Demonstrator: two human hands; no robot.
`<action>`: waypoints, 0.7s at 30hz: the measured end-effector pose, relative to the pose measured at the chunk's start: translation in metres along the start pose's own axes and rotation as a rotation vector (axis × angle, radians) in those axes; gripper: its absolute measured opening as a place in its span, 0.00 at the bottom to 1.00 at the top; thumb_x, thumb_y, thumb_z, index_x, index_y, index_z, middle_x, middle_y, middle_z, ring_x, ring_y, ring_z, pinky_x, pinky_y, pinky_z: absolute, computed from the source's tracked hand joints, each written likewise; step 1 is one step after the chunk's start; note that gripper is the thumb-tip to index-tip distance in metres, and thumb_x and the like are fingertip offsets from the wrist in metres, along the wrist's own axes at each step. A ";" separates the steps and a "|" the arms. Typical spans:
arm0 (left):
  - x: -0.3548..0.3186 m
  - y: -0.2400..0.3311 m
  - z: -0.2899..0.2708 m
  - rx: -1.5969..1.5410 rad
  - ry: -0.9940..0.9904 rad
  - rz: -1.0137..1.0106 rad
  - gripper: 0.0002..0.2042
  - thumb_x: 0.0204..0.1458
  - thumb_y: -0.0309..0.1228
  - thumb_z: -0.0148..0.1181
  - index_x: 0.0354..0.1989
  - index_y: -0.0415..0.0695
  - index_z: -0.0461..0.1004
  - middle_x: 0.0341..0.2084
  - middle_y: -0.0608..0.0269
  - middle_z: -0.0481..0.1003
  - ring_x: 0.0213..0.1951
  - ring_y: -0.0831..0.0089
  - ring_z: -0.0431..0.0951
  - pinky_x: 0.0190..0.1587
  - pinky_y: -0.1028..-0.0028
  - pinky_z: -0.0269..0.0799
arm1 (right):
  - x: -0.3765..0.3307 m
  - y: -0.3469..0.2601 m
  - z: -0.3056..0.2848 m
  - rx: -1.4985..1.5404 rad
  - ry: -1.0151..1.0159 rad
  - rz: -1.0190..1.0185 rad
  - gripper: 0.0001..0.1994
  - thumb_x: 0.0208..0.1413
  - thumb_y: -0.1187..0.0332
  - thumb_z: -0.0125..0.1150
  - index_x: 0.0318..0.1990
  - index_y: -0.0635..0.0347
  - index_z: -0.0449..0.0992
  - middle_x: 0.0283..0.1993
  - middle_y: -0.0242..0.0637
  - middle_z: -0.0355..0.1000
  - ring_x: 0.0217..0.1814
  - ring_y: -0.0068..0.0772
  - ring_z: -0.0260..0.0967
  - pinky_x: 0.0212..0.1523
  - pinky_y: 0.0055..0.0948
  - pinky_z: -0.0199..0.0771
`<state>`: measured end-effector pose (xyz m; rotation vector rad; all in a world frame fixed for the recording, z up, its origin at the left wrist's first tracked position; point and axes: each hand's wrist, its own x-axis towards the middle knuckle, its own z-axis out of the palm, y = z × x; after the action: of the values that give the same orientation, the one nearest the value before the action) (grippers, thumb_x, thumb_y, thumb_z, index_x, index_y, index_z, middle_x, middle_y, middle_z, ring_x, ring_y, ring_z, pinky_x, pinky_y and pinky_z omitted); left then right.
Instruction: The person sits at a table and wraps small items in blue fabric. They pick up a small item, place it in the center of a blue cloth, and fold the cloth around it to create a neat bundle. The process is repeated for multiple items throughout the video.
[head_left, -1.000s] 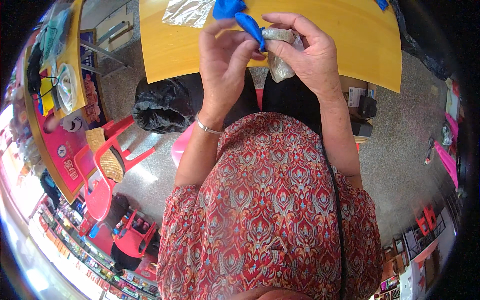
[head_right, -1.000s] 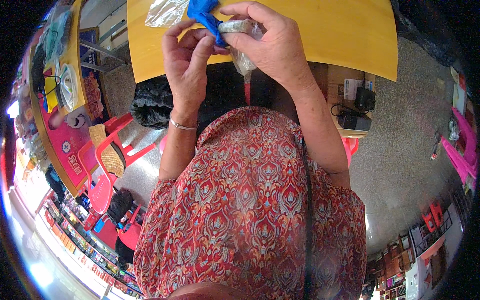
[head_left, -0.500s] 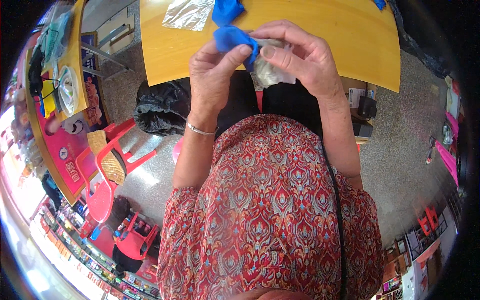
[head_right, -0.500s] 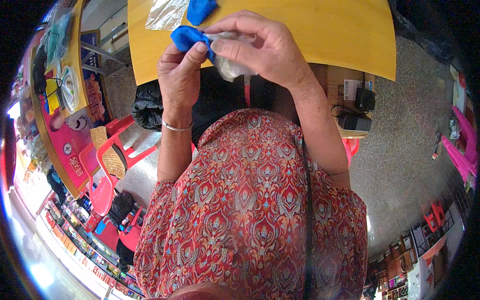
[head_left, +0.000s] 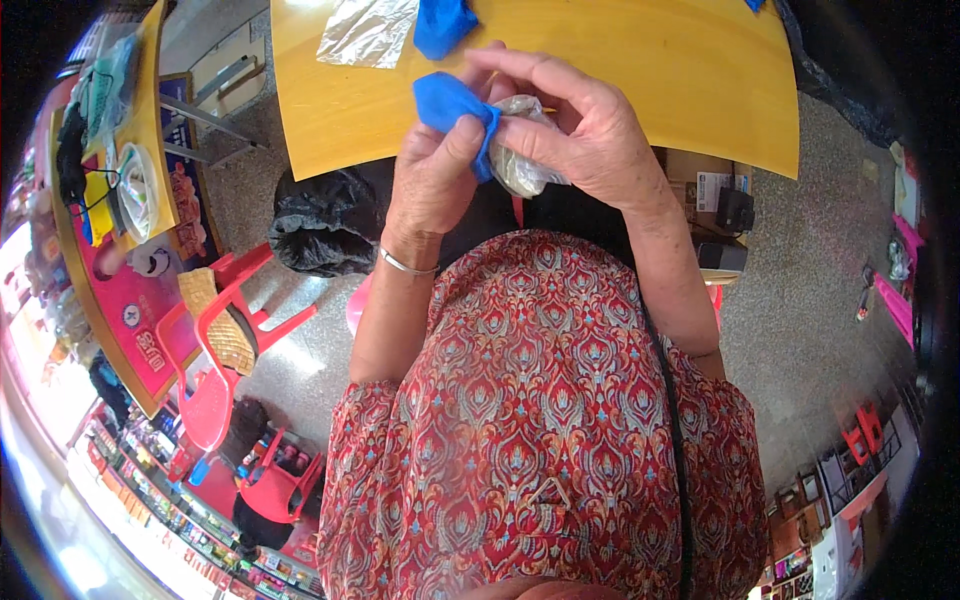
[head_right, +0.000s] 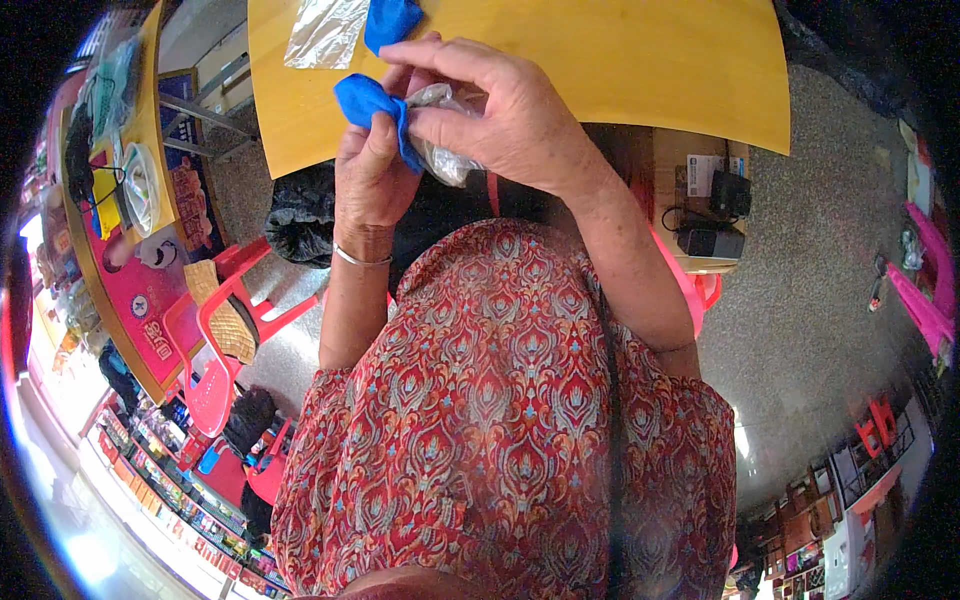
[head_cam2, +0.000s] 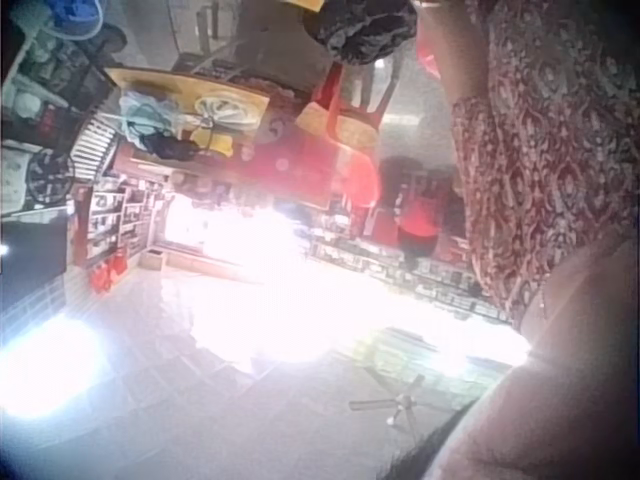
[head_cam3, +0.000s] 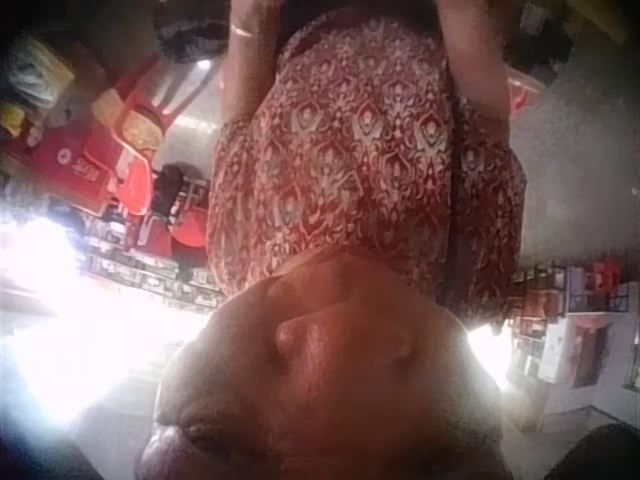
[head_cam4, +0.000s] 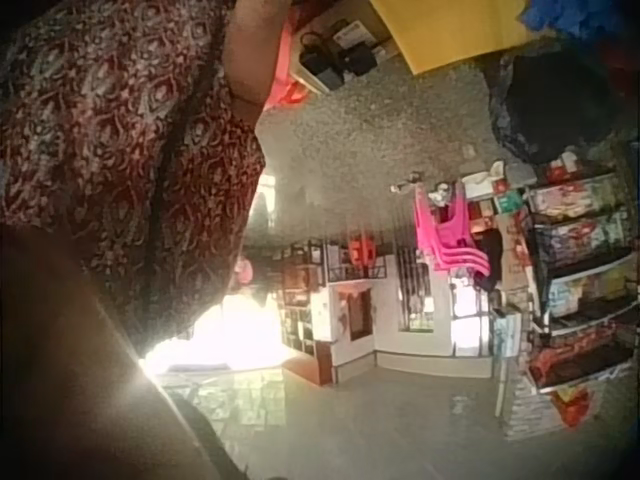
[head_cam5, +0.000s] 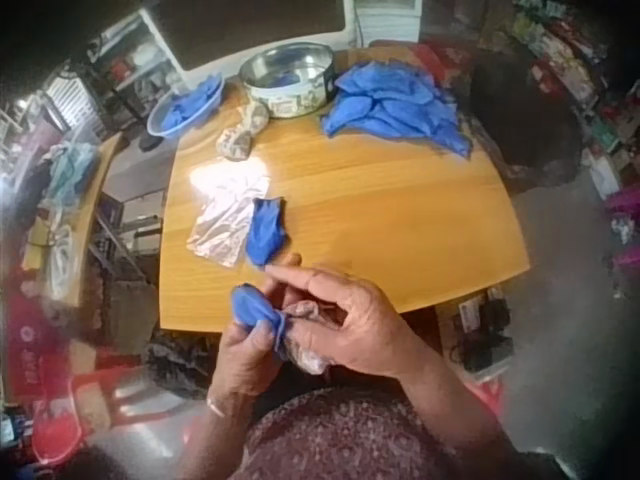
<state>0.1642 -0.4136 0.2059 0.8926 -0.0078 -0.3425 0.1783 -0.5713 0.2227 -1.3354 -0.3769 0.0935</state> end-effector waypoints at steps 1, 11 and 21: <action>0.001 -0.002 0.001 0.000 -0.051 0.001 0.32 0.50 0.38 0.63 0.61 0.39 0.59 0.63 0.56 0.56 0.61 0.63 0.61 0.62 0.63 0.56 | -0.001 0.001 -0.002 -0.002 -0.026 -0.006 0.18 0.49 0.77 0.61 0.50 0.63 0.73 0.45 0.33 0.72 0.47 0.22 0.69 0.49 0.23 0.69; 0.009 -0.006 0.007 0.322 0.028 0.192 0.44 0.40 0.37 0.72 0.64 0.39 0.51 0.61 0.55 0.57 0.58 0.64 0.64 0.59 0.66 0.60 | -0.001 0.007 -0.005 -0.001 0.148 0.152 0.11 0.48 0.74 0.63 0.40 0.65 0.76 0.35 0.32 0.74 0.38 0.19 0.71 0.40 0.21 0.72; -0.010 -0.009 0.018 1.211 0.266 0.633 0.11 0.44 0.19 0.65 0.37 0.37 0.73 0.40 0.59 0.70 0.41 0.72 0.71 0.45 0.75 0.68 | -0.001 0.027 0.004 -0.058 0.438 0.165 0.11 0.45 0.69 0.67 0.35 0.65 0.76 0.29 0.35 0.76 0.30 0.21 0.72 0.32 0.23 0.73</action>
<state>0.1492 -0.4298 0.2115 2.0493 -0.2704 0.4545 0.1798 -0.5615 0.1972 -1.4002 0.1017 -0.0738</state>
